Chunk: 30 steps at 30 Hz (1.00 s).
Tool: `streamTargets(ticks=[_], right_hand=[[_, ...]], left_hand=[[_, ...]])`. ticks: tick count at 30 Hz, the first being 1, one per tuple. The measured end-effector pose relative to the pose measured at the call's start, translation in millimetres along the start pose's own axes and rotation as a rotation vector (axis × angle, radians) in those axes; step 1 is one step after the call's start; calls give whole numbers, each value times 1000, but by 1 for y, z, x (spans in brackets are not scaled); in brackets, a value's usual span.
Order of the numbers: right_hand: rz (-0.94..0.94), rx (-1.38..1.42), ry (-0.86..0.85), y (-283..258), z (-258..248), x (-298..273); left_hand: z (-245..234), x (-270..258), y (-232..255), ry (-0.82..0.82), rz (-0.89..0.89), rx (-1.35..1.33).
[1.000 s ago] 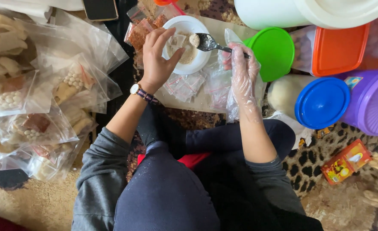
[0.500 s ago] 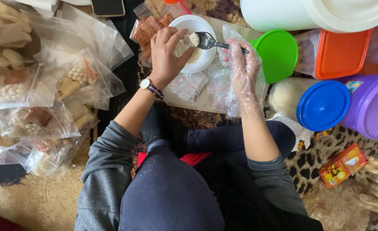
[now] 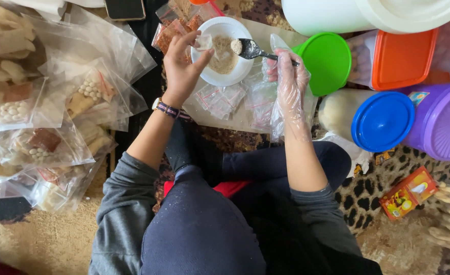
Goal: Filling small plastic bags with seasoning using a spoon as part of a snack packaging process.
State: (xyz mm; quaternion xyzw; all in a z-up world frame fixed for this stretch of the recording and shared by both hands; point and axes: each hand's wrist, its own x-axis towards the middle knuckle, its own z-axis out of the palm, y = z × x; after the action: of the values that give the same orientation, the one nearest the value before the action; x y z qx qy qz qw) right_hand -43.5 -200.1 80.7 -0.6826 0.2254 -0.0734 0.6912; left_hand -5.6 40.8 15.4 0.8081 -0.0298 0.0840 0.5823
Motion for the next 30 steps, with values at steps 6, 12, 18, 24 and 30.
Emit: streamTargets(ticks=[6, 12, 18, 24, 30], right_hand=[[82, 27, 37, 16, 9, -2], [-38, 7, -76, -9, 10, -6], [-139, -57, -266, -22, 13, -6], [-322, -192, -363, -32, 18, -5], [-519, -553, -401, -67, 27, -8]], left_hand=[[-25, -6, 2, 11, -57, -106], [-19, -2, 0, -26, 265, 243], [3, -2, -3, -74, 253, 447], [21, 4, -11, -32, 337, 536], [32, 6, -12, -4, 408, 584]])
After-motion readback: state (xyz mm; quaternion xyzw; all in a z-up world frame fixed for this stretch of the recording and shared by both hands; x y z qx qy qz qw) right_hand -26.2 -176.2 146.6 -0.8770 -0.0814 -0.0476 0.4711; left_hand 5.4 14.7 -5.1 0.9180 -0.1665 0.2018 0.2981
